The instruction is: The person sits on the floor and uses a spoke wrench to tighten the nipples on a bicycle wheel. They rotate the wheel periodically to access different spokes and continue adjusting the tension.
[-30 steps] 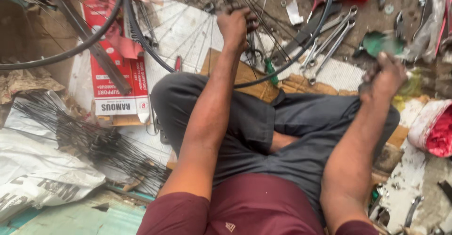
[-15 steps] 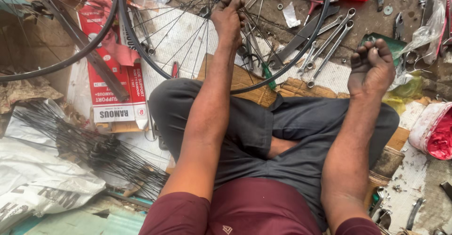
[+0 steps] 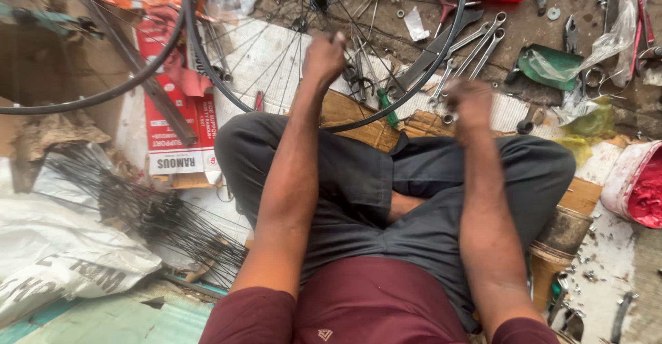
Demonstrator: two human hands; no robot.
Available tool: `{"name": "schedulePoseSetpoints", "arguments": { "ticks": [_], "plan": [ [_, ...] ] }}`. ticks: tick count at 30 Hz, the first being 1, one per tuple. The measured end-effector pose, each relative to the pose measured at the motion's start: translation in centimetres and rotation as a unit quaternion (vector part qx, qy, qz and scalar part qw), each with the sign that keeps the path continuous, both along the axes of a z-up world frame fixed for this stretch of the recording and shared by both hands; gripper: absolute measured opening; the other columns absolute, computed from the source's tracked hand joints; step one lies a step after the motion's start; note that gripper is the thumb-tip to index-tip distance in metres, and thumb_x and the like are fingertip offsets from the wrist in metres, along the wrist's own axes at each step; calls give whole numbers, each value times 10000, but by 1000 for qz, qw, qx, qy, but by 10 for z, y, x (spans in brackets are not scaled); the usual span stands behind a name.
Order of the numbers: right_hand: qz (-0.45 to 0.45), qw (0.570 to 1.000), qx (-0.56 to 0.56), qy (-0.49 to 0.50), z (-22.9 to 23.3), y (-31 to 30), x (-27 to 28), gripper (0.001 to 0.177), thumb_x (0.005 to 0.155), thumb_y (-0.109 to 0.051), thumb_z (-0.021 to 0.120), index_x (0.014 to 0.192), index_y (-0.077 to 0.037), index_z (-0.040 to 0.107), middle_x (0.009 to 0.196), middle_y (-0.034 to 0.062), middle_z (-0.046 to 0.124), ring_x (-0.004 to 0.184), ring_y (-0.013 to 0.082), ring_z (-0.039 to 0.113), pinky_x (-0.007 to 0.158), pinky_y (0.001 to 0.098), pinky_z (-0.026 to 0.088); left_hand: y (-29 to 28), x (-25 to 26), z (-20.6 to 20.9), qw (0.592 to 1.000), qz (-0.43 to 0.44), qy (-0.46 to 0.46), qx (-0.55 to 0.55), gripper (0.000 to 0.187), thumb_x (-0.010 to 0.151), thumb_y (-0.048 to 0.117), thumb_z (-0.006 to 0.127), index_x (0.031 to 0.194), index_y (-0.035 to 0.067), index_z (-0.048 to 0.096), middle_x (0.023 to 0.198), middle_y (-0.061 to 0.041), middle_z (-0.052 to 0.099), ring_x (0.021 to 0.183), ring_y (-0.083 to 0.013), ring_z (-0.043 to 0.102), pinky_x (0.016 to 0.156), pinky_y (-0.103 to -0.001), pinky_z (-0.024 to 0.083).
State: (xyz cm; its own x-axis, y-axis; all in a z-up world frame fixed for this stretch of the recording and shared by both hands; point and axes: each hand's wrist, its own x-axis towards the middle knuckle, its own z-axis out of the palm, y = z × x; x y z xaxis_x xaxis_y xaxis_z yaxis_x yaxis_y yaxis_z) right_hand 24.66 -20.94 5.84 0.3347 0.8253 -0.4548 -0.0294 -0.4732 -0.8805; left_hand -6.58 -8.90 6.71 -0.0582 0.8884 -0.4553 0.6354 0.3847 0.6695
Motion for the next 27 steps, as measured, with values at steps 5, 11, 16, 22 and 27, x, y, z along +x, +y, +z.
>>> {"name": "schedulePoseSetpoints", "arguments": {
  "ticks": [5, 11, 16, 22, 27],
  "plan": [
    [312, 937, -138, -75, 3, -31, -56, 215, 887, -83, 747, 1095, -40, 786, 957, 72, 788, 778, 135, 691, 704, 270, 564, -37, -14, -10, 983, -142, 75, -91, 443, 992, 404, 565, 965, 15, 775, 937, -195, 753, 891, -336, 729, 871, -468, 543],
    [200, 973, -105, 47, 18, -19, -47, 219, 969, -57, 636, 1162, -7, 724, 864, 148, 723, 706, 217, 618, 595, 329, 490, -88, -3, -29, 969, -207, -41, -130, 283, 881, 187, 640, 902, -85, 713, 787, -228, 741, 687, -307, 740, 654, -408, 591],
    [-6, 971, 30, 237, 85, -21, -24, 219, 975, -59, 598, 1183, -90, 661, 931, 115, 745, 792, 182, 730, 698, 298, 627, -85, 32, -1, 956, -79, -189, -211, 190, 920, 129, 662, 987, -40, 606, 736, -127, 703, 604, -220, 710, 466, -345, 525],
    [-113, 939, 136, 294, 79, -49, -38, 124, 973, -1, 735, 1087, -16, 690, 961, 83, 725, 803, 180, 702, 688, 311, 594, -74, 81, 1, 940, 28, -325, -101, 242, 950, 162, 691, 978, -29, 545, 717, -113, 610, 512, -190, 577, 393, -359, 476],
    [-75, 986, 70, 131, 37, -58, -77, 166, 952, -16, 750, 1115, 15, 755, 880, 58, 708, 729, 138, 651, 642, 265, 556, -68, 77, 5, 919, 49, -376, -110, 254, 912, 118, 721, 990, -51, 548, 741, -135, 647, 544, -197, 634, 420, -363, 536]
  ]
}}
